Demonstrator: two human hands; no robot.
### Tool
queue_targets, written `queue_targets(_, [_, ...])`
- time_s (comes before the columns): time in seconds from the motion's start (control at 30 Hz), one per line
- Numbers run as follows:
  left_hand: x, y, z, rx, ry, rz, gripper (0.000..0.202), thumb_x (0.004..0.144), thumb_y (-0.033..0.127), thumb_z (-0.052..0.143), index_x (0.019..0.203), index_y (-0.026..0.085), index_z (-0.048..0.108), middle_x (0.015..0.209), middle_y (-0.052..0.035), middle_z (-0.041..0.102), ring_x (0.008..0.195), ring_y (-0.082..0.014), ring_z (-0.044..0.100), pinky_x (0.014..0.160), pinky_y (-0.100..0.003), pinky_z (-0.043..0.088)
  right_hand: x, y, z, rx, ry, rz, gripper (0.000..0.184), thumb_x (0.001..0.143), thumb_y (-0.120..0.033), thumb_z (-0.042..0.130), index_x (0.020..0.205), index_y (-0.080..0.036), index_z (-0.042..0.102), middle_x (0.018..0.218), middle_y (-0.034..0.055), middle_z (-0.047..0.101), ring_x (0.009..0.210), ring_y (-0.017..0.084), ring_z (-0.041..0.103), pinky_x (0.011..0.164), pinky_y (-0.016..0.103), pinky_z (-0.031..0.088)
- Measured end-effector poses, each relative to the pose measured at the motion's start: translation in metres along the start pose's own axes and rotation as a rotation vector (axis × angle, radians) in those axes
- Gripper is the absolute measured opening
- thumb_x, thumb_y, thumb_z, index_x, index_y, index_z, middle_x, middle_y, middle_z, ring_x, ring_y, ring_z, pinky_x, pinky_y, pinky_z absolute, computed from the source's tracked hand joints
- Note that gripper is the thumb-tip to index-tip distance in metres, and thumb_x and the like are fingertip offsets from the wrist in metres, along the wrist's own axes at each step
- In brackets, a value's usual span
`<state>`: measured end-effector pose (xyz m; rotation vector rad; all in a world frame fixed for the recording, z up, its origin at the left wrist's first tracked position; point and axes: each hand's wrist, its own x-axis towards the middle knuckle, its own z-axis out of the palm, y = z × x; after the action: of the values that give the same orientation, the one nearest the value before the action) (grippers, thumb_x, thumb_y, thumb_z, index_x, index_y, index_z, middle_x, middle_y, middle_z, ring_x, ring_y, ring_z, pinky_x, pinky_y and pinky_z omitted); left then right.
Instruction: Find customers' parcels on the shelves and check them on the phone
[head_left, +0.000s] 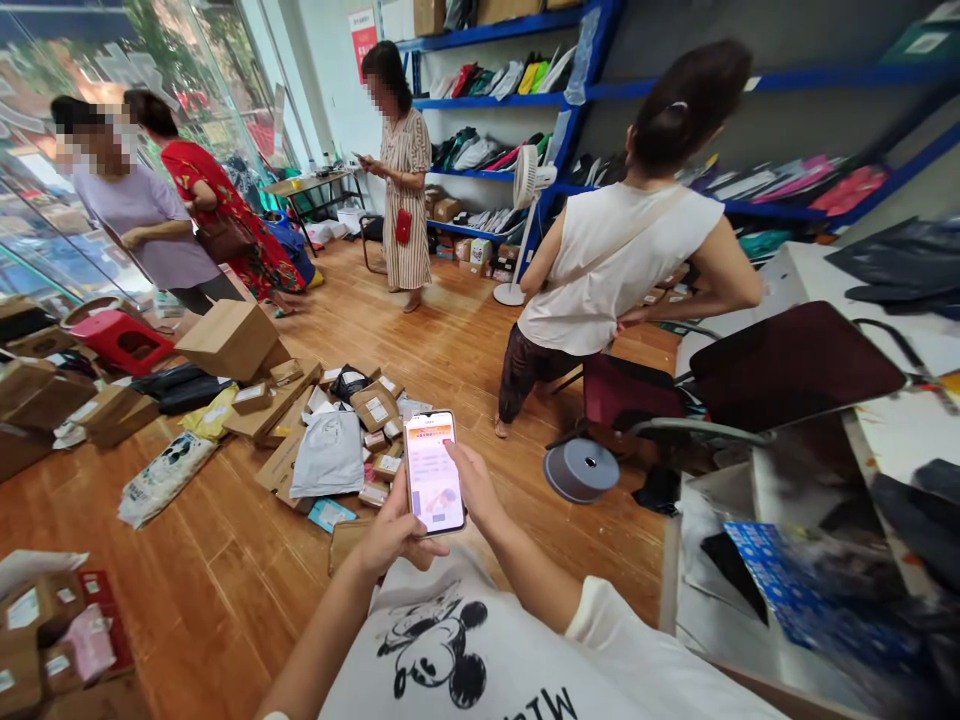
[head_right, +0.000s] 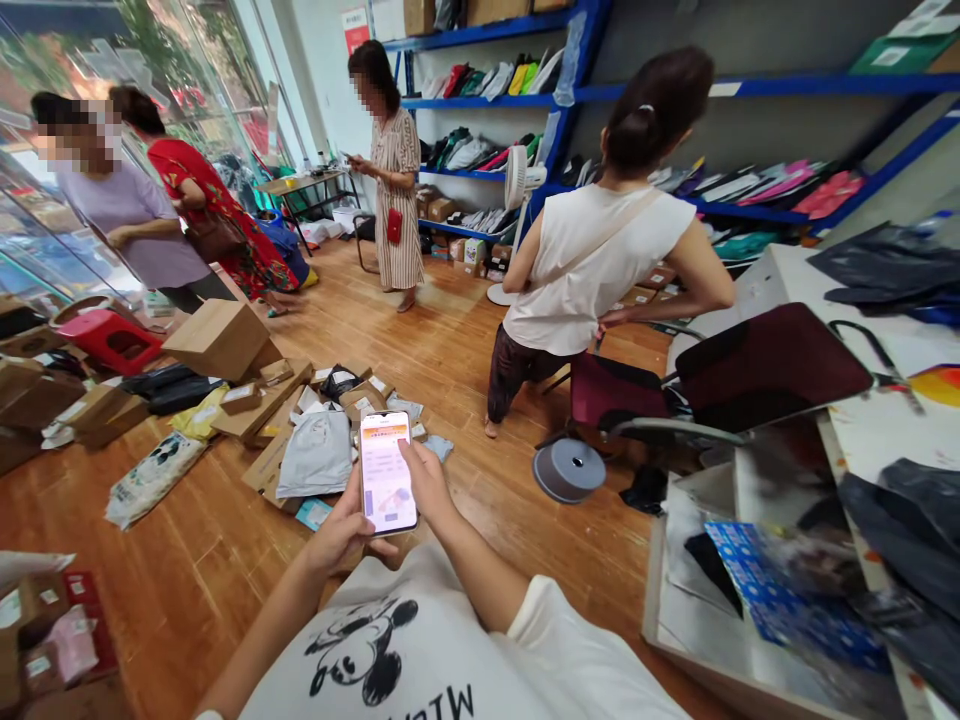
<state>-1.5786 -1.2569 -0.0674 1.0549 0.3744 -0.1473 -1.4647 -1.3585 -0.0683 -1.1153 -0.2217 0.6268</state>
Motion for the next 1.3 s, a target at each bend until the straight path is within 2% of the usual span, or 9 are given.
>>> queue_targets(0.17, [0.0, -0.001, 0.0, -0.011, -0.012, -0.01, 0.117, 0.054, 0.012, 0.055, 0.152, 0.038, -0.004, 0.147, -0.0082, 0.037, 0.112, -0.034, 0.052, 0.058, -0.035, 0.061, -0.003, 0.001, -0.003, -0.062, 0.011, -0.086, 0.051, 0.084, -0.064, 0.054, 0.093, -0.016, 0.068, 0.086, 0.0064, 0.073, 0.076, 0.022, 0.065, 0.07, 0.033, 0.051])
queue_targets(0.27, [-0.001, 0.0, -0.001, -0.035, -0.023, 0.006, 0.115, 0.056, 0.013, 0.055, 0.152, 0.038, -0.003, 0.149, -0.0083, 0.034, 0.115, -0.0365, 0.051, 0.057, -0.035, 0.061, -0.014, 0.008, -0.009, -0.218, 0.043, -0.3, 0.049, 0.093, -0.056, 0.045, 0.124, -0.02, 0.056, 0.117, 0.0094, 0.066, 0.104, 0.025, 0.061, 0.091, 0.039, 0.047])
queue_targets(0.37, [-0.002, 0.004, 0.0, -0.05, -0.005, 0.007, 0.114, 0.056, 0.014, 0.057, 0.152, 0.034, -0.002, 0.149, -0.0111, 0.034, 0.115, -0.0377, 0.052, 0.055, -0.034, 0.06, -0.026, 0.018, -0.017, -0.425, 0.049, -0.519, 0.057, 0.096, -0.054, 0.04, 0.143, -0.023, 0.037, 0.141, 0.0132, 0.046, 0.124, 0.028, 0.049, 0.097, 0.044, 0.045])
queue_targets(0.47, [-0.003, 0.008, 0.002, -0.049, 0.011, 0.002, 0.116, 0.055, 0.015, 0.058, 0.152, 0.033, -0.004, 0.146, -0.0114, 0.038, 0.109, -0.0339, 0.056, 0.055, -0.033, 0.06, -0.032, 0.022, -0.026, -0.572, -0.028, -0.658, 0.062, 0.095, -0.057, 0.036, 0.148, -0.026, 0.03, 0.148, 0.0136, 0.036, 0.13, 0.032, 0.042, 0.097, 0.049, 0.046])
queue_targets(0.6, [-0.004, 0.011, 0.004, -0.068, 0.006, 0.006, 0.118, 0.056, 0.014, 0.058, 0.152, 0.034, -0.007, 0.148, -0.0103, 0.039, 0.105, -0.0315, 0.058, 0.055, -0.032, 0.059, -0.032, 0.018, -0.032, -0.714, -0.094, -0.799, 0.06, 0.096, -0.057, 0.033, 0.148, -0.028, 0.03, 0.147, 0.0132, 0.038, 0.132, 0.033, 0.04, 0.105, 0.056, 0.039])
queue_targets(0.93, [-0.004, 0.011, 0.004, -0.07, -0.011, 0.019, 0.115, 0.057, 0.014, 0.057, 0.153, 0.035, -0.004, 0.148, -0.0108, 0.039, 0.107, -0.0328, 0.058, 0.057, -0.032, 0.059, -0.031, 0.013, -0.034, -0.876, -0.094, -0.907, 0.055, 0.097, -0.054, 0.03, 0.149, -0.033, 0.032, 0.149, 0.0117, 0.029, 0.127, 0.034, 0.04, 0.095, 0.055, 0.042])
queue_targets(1.07, [-0.003, 0.007, 0.003, -0.094, -0.038, 0.067, 0.11, 0.059, 0.012, 0.055, 0.153, 0.037, 0.004, 0.149, -0.0073, 0.04, 0.107, -0.0279, 0.058, 0.064, -0.027, 0.056, -0.03, 0.004, -0.027, -1.017, -0.149, -0.958, 0.057, 0.095, -0.061, 0.029, 0.143, -0.033, 0.044, 0.154, 0.0095, 0.019, 0.131, 0.038, 0.029, 0.103, 0.063, 0.029])
queue_targets(1.17, [-0.003, 0.002, 0.001, -0.104, -0.046, 0.09, 0.11, 0.059, 0.009, 0.053, 0.153, 0.04, 0.003, 0.149, -0.0052, 0.039, 0.102, -0.0225, 0.059, 0.069, -0.025, 0.054, -0.029, -0.002, -0.02, -1.102, -0.19, -0.913, 0.057, 0.093, -0.064, 0.033, 0.139, -0.034, 0.05, 0.158, 0.0057, 0.009, 0.136, 0.041, 0.019, 0.107, 0.065, 0.021])
queue_targets(1.3, [-0.004, -0.001, -0.002, -0.068, -0.064, 0.049, 0.111, 0.062, 0.01, 0.052, 0.151, 0.044, -0.005, 0.151, -0.0056, 0.036, 0.097, -0.0238, 0.06, 0.062, -0.028, 0.057, -0.031, -0.002, -0.017, -1.052, -0.175, -0.893, 0.062, 0.09, -0.067, 0.036, 0.145, -0.039, 0.04, 0.16, 0.0033, 0.008, 0.14, 0.043, 0.015, 0.109, 0.07, 0.011])
